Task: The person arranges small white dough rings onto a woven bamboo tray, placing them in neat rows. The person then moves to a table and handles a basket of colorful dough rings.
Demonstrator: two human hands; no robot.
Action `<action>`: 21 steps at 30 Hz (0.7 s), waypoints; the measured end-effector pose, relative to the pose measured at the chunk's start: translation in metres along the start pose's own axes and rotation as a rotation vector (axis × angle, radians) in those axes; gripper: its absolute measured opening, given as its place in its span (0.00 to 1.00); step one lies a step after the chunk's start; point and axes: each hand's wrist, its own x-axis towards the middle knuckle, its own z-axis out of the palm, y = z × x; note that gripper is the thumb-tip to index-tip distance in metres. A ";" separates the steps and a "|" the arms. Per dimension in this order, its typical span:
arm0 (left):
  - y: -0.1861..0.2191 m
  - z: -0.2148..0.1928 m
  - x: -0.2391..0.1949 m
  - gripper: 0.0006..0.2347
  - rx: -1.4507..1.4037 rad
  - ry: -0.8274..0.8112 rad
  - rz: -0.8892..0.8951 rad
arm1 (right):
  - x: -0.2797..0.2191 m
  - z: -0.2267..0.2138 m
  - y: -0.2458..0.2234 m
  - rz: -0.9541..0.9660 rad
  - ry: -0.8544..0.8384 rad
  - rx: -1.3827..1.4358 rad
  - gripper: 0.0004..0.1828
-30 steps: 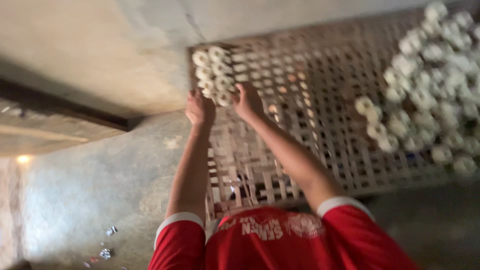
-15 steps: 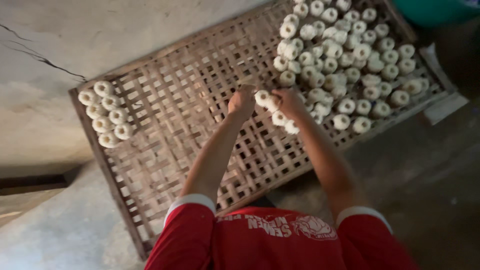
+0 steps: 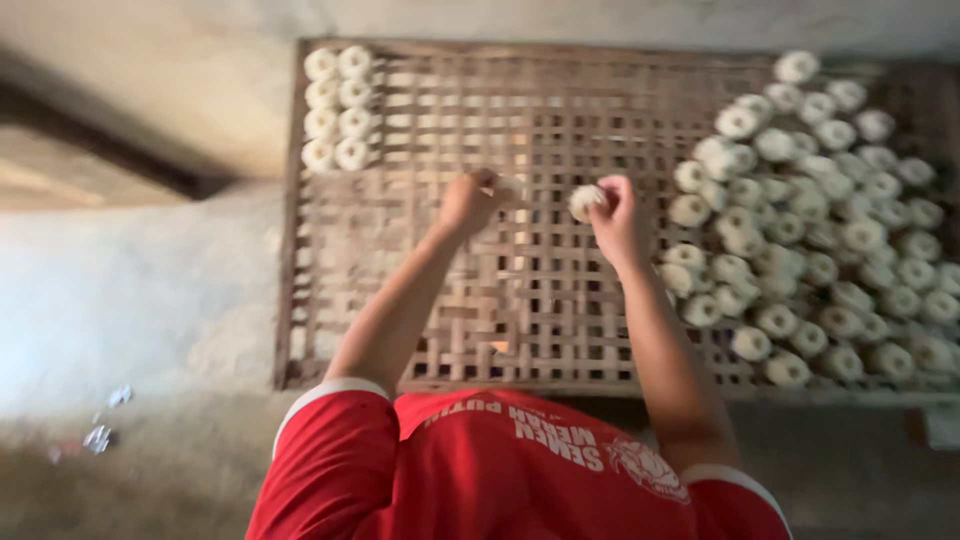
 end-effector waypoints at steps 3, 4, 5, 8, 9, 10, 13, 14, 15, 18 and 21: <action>-0.084 -0.093 -0.031 0.19 0.070 0.221 -0.164 | 0.030 0.107 -0.033 -0.121 -0.092 0.246 0.14; -0.109 -0.120 -0.039 0.20 0.067 0.272 -0.225 | 0.036 0.147 -0.048 -0.138 -0.106 0.200 0.14; -0.132 -0.143 -0.046 0.20 0.063 0.320 -0.281 | 0.041 0.184 -0.062 -0.101 -0.125 0.224 0.13; -0.184 -0.183 -0.058 0.18 0.089 0.379 -0.348 | 0.046 0.276 -0.104 -0.011 -0.171 0.244 0.11; -0.195 -0.192 -0.054 0.16 0.102 0.382 -0.344 | 0.050 0.299 -0.120 -0.004 -0.171 0.216 0.11; -0.203 -0.199 -0.049 0.16 0.112 0.397 -0.334 | 0.055 0.318 -0.134 0.003 -0.170 0.188 0.11; -0.215 -0.200 -0.038 0.14 0.068 0.416 -0.323 | 0.058 0.354 -0.159 -0.011 -0.149 0.132 0.09; -0.216 -0.198 -0.035 0.15 0.008 0.422 -0.334 | 0.056 0.361 -0.163 -0.007 -0.125 0.054 0.09; -0.217 -0.199 -0.033 0.15 -0.054 0.427 -0.347 | 0.056 0.365 -0.167 -0.002 -0.102 -0.025 0.09; -0.215 -0.207 -0.030 0.12 -0.024 0.403 -0.262 | 0.057 0.377 -0.176 0.039 -0.074 -0.114 0.08; -0.207 -0.212 -0.029 0.14 0.067 0.390 -0.141 | 0.053 0.380 -0.174 0.013 -0.034 -0.168 0.08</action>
